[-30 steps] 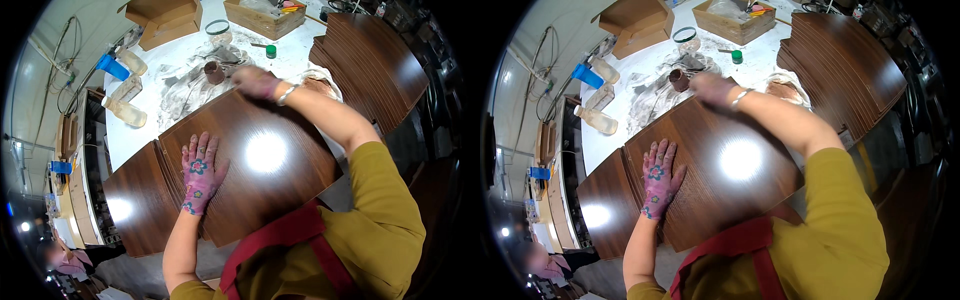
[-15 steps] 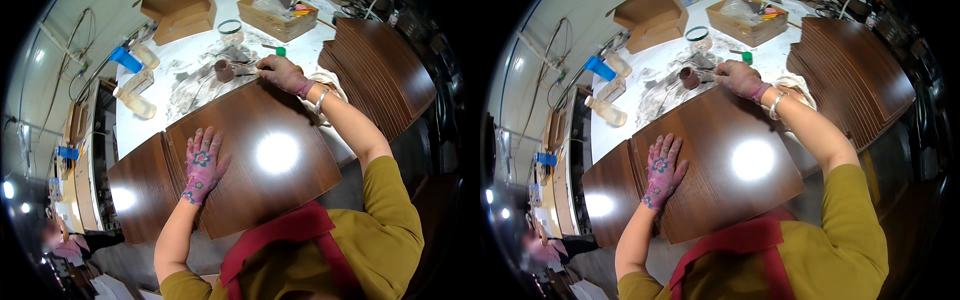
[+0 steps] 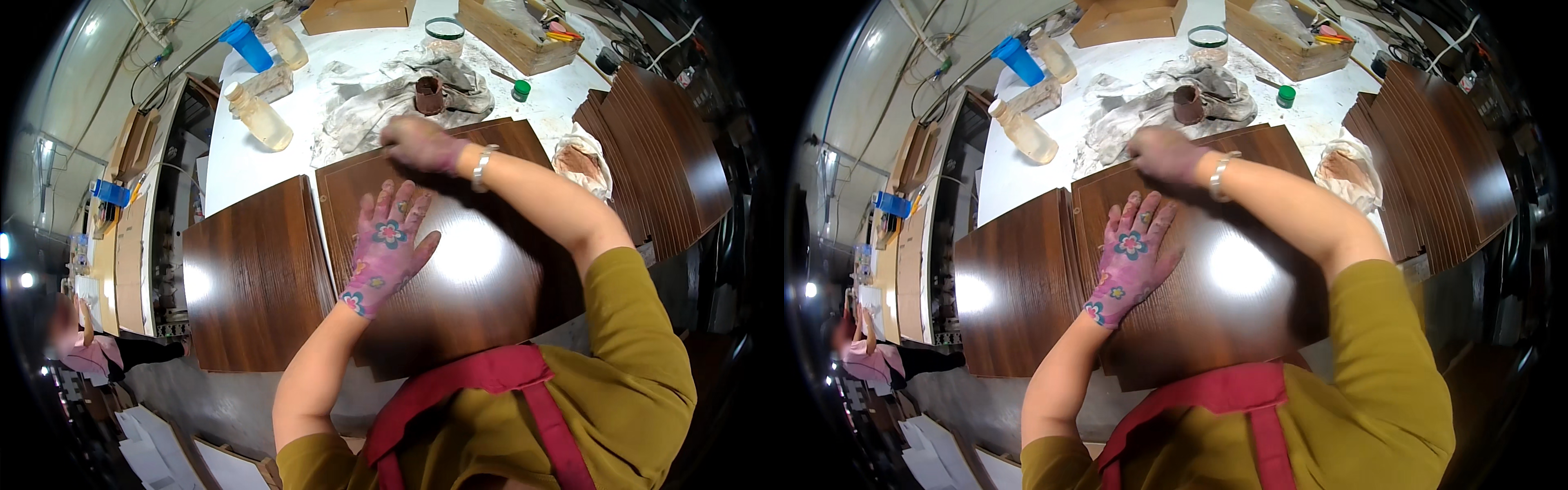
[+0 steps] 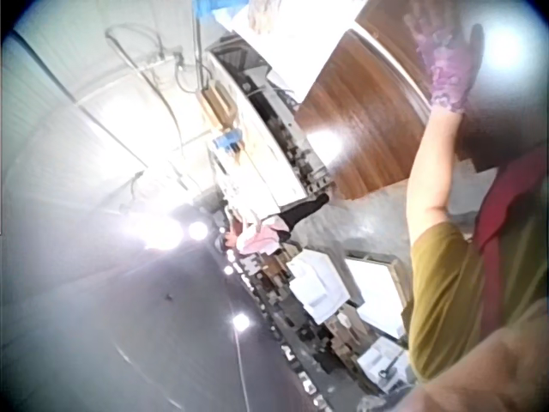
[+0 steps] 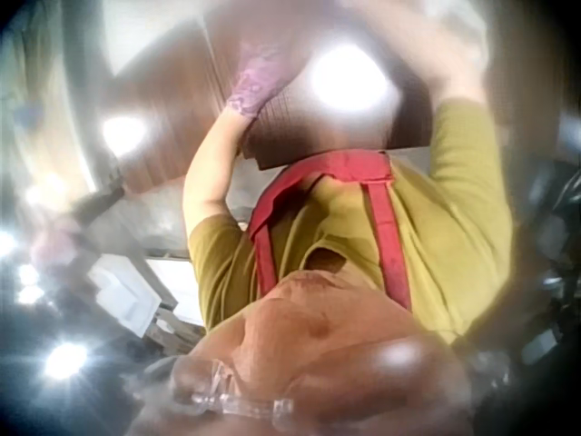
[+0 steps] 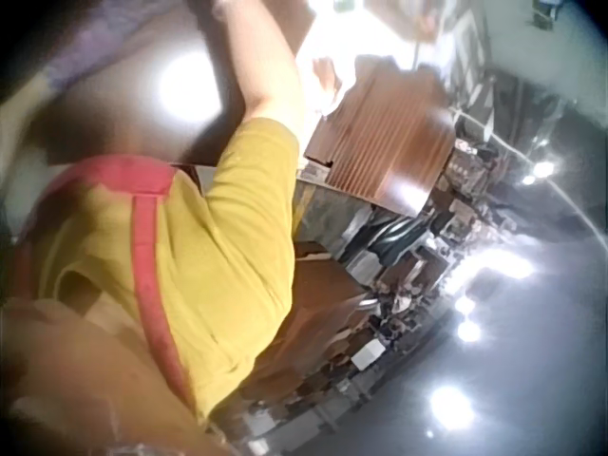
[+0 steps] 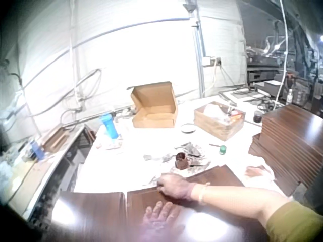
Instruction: The person rubs a dark wood panel with a small brown block, applies liquid from a bottle, and wipes the surface with a large white cloth.
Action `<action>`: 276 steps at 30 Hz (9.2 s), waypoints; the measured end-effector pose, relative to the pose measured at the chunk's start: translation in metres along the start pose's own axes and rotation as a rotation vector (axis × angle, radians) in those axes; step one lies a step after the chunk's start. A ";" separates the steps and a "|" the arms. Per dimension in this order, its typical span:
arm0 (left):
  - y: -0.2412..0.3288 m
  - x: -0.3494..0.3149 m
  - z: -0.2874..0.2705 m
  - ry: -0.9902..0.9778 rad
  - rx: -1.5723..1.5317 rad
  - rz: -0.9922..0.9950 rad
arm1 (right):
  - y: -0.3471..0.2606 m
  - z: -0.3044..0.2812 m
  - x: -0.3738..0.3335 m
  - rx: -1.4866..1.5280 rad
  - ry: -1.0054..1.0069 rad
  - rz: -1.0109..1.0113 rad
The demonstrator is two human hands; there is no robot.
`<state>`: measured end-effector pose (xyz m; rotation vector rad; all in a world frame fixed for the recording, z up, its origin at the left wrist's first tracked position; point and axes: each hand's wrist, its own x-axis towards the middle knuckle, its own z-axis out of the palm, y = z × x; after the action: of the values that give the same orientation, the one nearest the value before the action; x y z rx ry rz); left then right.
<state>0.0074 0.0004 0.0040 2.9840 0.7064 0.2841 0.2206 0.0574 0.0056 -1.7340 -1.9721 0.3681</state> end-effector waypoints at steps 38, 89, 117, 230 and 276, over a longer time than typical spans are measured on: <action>0.127 0.089 0.013 0.015 -0.065 0.071 | 0.142 -0.099 -0.221 1.441 0.441 0.346; 0.136 0.095 0.012 -0.043 -0.012 0.159 | 0.144 -0.091 -0.193 0.610 0.518 0.449; 0.136 0.094 0.012 -0.034 -0.041 0.158 | 0.008 -0.067 -0.378 0.312 0.446 0.421; 0.050 -0.026 -0.003 0.148 -0.197 0.405 | -0.167 0.028 -0.391 -0.541 0.499 0.388; 0.130 -0.063 0.047 0.449 -0.038 -0.117 | -0.218 0.084 -0.112 0.284 -0.375 -0.954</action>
<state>0.0179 -0.1446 -0.0394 2.8476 0.8925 0.9648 0.0005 -0.0772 0.0235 -0.4461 -2.5772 0.5976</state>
